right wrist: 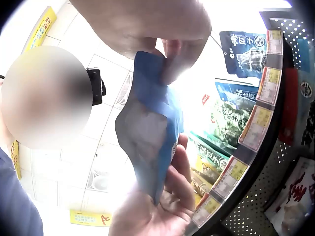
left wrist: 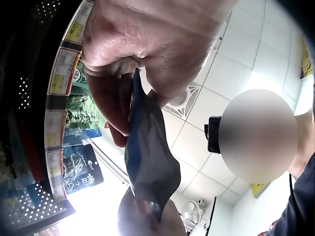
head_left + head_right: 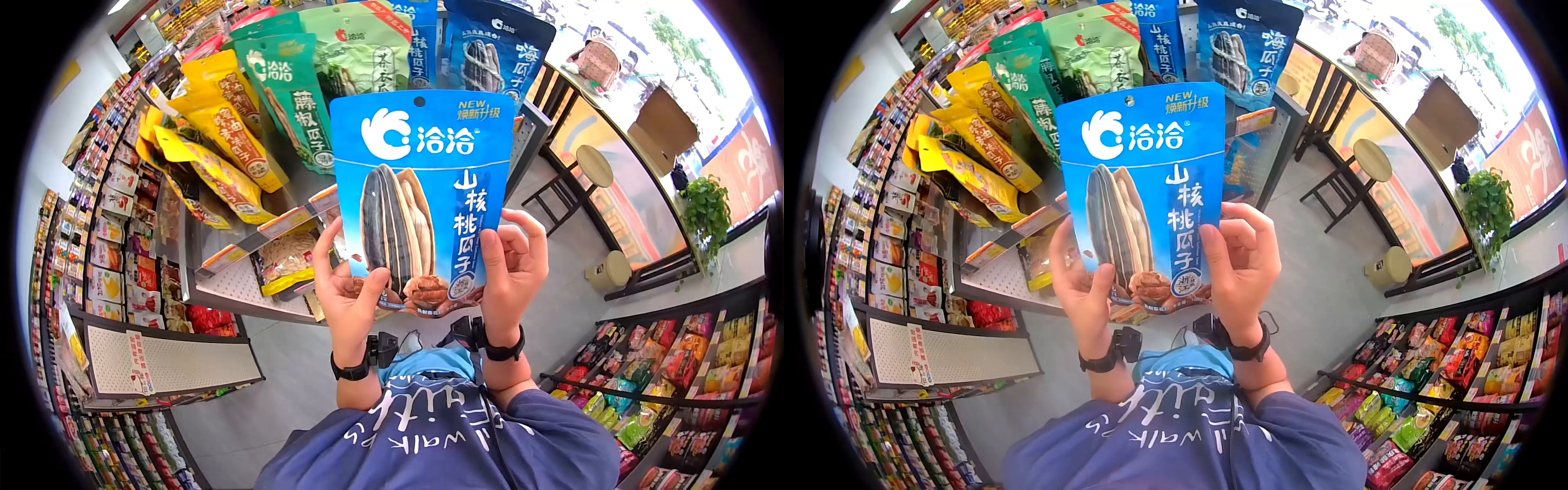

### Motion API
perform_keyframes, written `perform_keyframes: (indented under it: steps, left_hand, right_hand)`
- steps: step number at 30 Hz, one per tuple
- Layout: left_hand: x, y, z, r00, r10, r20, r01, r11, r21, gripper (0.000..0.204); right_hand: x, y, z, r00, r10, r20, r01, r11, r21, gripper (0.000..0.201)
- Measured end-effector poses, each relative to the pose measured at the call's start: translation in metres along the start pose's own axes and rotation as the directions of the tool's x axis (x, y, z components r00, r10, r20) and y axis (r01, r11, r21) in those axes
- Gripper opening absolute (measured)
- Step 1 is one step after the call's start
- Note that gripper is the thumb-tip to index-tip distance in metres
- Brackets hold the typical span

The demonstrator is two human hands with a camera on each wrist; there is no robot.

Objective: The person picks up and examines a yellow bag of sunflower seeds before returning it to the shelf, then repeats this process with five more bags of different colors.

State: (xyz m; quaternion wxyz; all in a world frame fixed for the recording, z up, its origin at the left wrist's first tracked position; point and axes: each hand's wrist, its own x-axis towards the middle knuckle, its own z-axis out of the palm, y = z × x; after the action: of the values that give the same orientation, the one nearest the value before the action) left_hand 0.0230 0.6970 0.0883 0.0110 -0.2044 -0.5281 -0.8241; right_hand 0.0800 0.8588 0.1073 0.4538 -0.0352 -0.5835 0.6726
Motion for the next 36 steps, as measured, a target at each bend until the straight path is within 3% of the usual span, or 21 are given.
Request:
perform_keyframes:
  steps: [3, 5, 7, 9, 10, 12, 15, 17, 19, 20, 25, 28, 29, 33, 36]
  left_hand:
    - [0.002, 0.001, 0.009, 0.999, 0.025, 0.020, -0.025, 1.000, 0.003, 0.075]
    - [0.001, 0.001, 0.014, 1.000, -0.010, 0.016, 0.009, 1.000, 0.029, 0.088]
    - [0.006, -0.008, 0.012, 0.977, 0.172, 0.123, -0.201, 0.939, 0.281, 0.099]
    - [0.002, -0.008, 0.018, 0.979, 0.081, 0.185, -0.130, 0.954, 0.270, 0.118]
    - [0.004, -0.011, 0.013, 0.949, 0.172, 0.263, -0.263, 0.894, 0.362, 0.117]
    - [0.001, -0.007, 0.024, 0.975, 0.121, 0.187, -0.170, 0.947, 0.271, 0.117]
    - [0.003, -0.009, 0.027, 0.961, 0.209, 0.181, -0.259, 0.909, 0.327, 0.118]
    - [-0.002, -0.003, 0.041, 0.997, 0.063, 0.047, -0.064, 0.998, 0.017, 0.117]
    - [0.001, -0.005, 0.037, 0.988, 0.154, 0.009, -0.154, 0.988, -0.009, 0.113]
    - [0.002, -0.005, 0.040, 0.974, 0.223, -0.038, -0.223, 0.975, 0.014, 0.111]
    - [-0.002, -0.003, 0.045, 0.962, 0.207, -0.176, -0.204, 0.978, 0.036, 0.107]
    - [-0.005, -0.006, 0.053, 0.933, 0.260, -0.249, -0.241, 0.965, 0.105, 0.105]
    - [-0.005, -0.008, 0.054, 0.914, 0.309, -0.263, -0.281, 0.949, 0.140, 0.105]
    - [-0.009, 0.007, 0.071, 0.902, 0.302, -0.309, -0.255, 0.949, 0.185, 0.106]
    - [-0.008, 0.014, 0.076, 0.838, 0.469, -0.279, -0.362, 0.860, 0.360, 0.106]
  right_hand:
    - [0.000, 0.002, -0.005, 0.999, -0.007, -0.048, 0.005, 0.999, -0.043, 0.030]
    - [-0.002, 0.001, -0.007, 0.994, -0.035, -0.105, 0.026, 0.996, -0.084, 0.029]
    - [-0.003, 0.001, -0.009, 0.988, -0.049, -0.148, 0.030, 0.991, -0.127, 0.027]
    - [-0.005, 0.000, -0.012, 0.975, -0.061, -0.212, 0.026, 0.986, -0.165, 0.024]
    - [-0.005, 0.000, -0.013, 0.979, -0.052, -0.199, 0.025, 0.990, -0.138, 0.024]
    - [-0.002, -0.002, -0.016, 0.979, -0.046, -0.197, 0.030, 0.996, -0.086, 0.022]
    - [0.001, 0.002, -0.029, 0.991, -0.028, -0.131, 0.026, 0.999, -0.022, 0.018]
    - [0.002, 0.007, -0.036, 0.996, -0.028, -0.082, 0.041, 0.986, 0.162, 0.015]
    - [0.008, 0.003, -0.039, 0.999, 0.028, 0.016, -0.030, 0.983, 0.183, 0.014]
    - [0.010, 0.002, -0.041, 0.996, 0.058, 0.069, -0.071, 0.979, 0.193, 0.015]
    - [0.015, 0.010, -0.052, 0.964, 0.105, 0.245, -0.133, 0.986, 0.102, 0.015]
    - [0.023, 0.010, -0.057, 0.897, 0.207, 0.391, -0.236, 0.971, 0.028, 0.012]
    - [0.026, 0.010, -0.058, 0.863, 0.245, 0.443, -0.310, 0.947, 0.081, 0.008]
    - [0.049, 0.006, -0.057, 0.766, 0.255, 0.590, -0.339, 0.940, 0.033, 0.002]
    - [0.066, -0.012, -0.055, 0.756, 0.224, 0.615, -0.402, 0.901, 0.165, 0.005]
